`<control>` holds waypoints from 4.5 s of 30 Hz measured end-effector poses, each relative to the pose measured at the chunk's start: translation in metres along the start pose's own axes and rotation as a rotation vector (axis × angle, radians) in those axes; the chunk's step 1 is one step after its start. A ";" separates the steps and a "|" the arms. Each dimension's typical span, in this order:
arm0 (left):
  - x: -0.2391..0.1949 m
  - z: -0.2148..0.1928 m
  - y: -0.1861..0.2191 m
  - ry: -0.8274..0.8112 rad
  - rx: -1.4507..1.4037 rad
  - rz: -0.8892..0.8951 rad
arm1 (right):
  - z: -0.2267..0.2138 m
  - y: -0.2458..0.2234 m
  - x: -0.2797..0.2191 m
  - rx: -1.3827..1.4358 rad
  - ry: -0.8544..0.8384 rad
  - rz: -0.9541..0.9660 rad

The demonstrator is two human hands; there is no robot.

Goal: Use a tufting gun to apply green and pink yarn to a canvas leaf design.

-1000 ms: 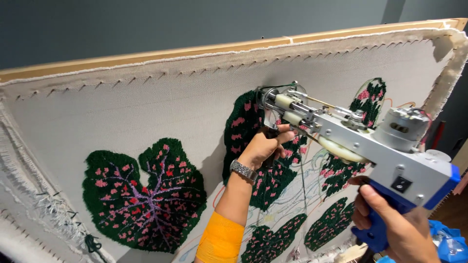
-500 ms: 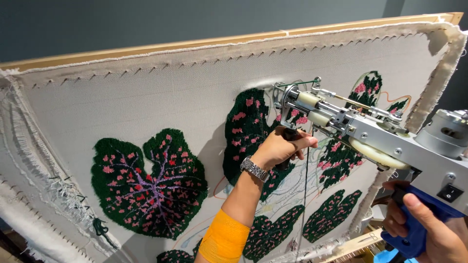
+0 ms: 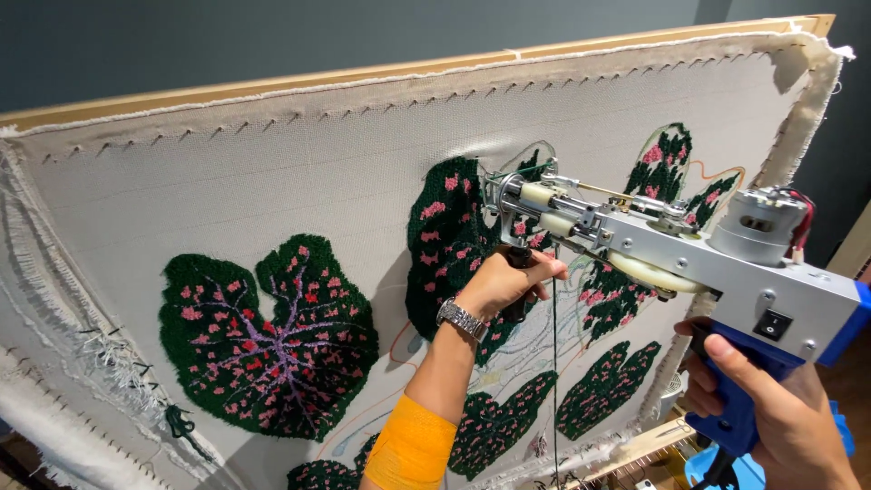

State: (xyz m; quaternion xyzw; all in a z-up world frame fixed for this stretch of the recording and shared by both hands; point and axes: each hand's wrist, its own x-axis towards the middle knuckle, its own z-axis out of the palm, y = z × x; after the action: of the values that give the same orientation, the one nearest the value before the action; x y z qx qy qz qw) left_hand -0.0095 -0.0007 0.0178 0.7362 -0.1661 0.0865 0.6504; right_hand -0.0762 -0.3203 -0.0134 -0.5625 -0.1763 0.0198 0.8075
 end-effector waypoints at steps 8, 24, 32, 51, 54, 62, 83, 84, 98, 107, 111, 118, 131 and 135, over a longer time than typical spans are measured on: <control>-0.002 -0.005 0.009 0.008 0.052 -0.009 | 0.009 -0.003 0.006 -0.034 0.001 -0.038; 0.040 -0.048 -0.034 0.168 -0.089 0.053 | 0.093 -0.005 0.007 -0.017 0.067 -0.082; 0.029 -0.054 -0.008 0.165 -0.008 -0.116 | 0.097 0.007 0.010 0.033 0.080 0.016; 0.003 0.008 -0.010 0.142 -0.213 0.014 | -0.014 0.025 0.002 -0.002 0.004 0.005; 0.004 0.008 -0.011 0.139 -0.217 0.032 | -0.011 0.024 0.003 0.007 -0.032 -0.013; 0.005 0.006 -0.014 0.148 -0.211 0.052 | -0.010 0.023 0.007 -0.024 -0.006 0.009; 0.048 -0.032 -0.025 0.303 -0.237 -0.111 | 0.069 0.010 0.024 -0.165 -0.064 -0.249; 0.049 -0.033 -0.024 0.309 -0.211 -0.113 | 0.067 0.012 0.025 -0.142 -0.076 -0.228; 0.056 -0.050 -0.024 0.294 -0.097 -0.129 | 0.055 0.032 0.043 -0.093 -0.064 -0.220; 0.051 -0.050 0.000 0.254 -0.123 -0.007 | 0.060 0.031 0.046 -0.011 -0.079 -0.244; 0.048 -0.052 0.006 0.214 -0.121 0.040 | 0.060 0.031 0.046 0.013 -0.041 -0.171; 0.041 -0.052 0.000 0.133 -0.113 -0.020 | 0.041 0.028 0.037 0.052 -0.119 -0.127; 0.004 0.002 0.038 -0.064 -0.048 -0.002 | -0.034 0.027 0.008 0.115 -0.040 -0.011; 0.002 0.006 0.036 -0.024 0.092 -0.023 | -0.046 0.033 0.008 0.097 -0.046 -0.025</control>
State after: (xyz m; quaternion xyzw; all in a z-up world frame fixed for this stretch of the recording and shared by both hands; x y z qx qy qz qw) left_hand -0.0214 -0.0104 0.0507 0.7682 -0.1611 0.0775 0.6148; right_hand -0.0490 -0.3484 -0.0552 -0.5200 -0.2007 0.0310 0.8297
